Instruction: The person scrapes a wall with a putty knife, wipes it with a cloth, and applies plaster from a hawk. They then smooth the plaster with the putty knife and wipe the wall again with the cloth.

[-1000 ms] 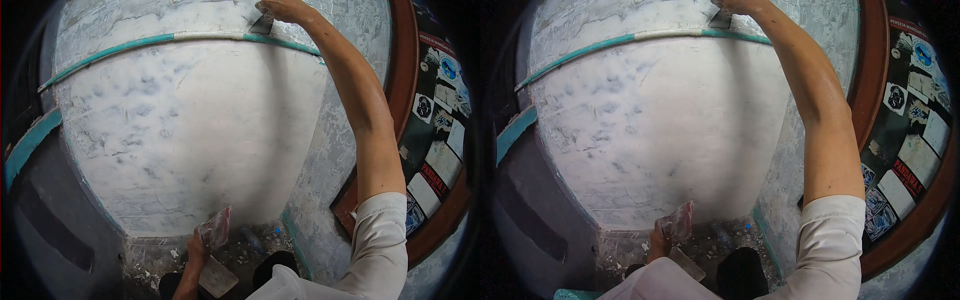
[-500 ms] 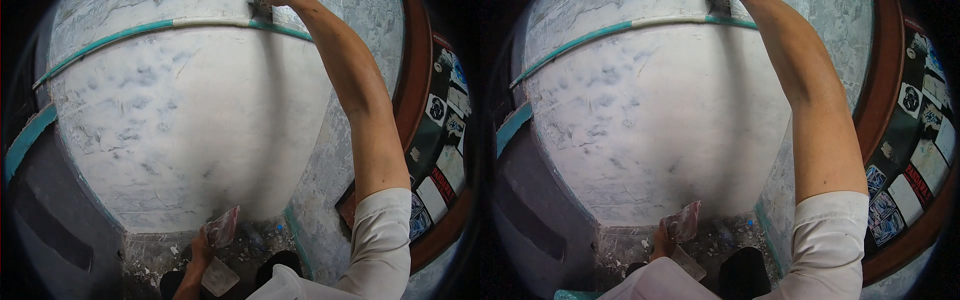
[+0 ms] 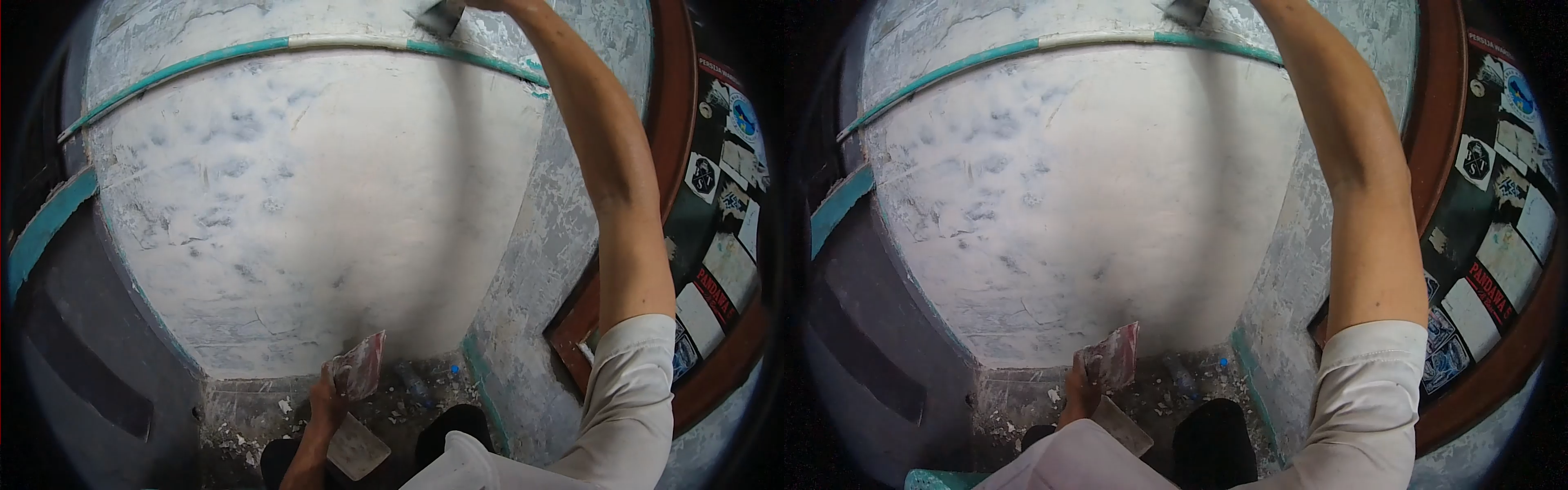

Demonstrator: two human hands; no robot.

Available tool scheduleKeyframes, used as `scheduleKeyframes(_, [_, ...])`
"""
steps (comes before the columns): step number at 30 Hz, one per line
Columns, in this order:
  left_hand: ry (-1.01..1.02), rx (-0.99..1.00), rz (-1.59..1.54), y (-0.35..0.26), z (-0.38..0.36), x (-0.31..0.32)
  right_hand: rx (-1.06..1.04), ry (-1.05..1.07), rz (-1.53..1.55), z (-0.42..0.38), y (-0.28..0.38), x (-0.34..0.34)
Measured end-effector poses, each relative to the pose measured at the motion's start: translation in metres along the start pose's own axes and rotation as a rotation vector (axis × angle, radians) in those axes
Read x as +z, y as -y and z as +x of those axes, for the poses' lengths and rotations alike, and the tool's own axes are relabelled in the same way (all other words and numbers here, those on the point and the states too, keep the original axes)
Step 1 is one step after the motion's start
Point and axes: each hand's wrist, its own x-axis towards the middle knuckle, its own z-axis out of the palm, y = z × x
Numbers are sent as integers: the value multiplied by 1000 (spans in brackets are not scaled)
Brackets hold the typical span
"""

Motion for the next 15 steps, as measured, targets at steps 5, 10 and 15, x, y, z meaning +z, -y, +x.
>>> scheduleKeyframes(5, [6,21,15,9,0,6,-58,125,29,3,26,0])
scheduleKeyframes(10, [19,25,85,6,0,7,-136,24,-45,21,35,19])
scheduleKeyframes(15, [46,28,57,4,0,9,94,82,-18,4,13,29])
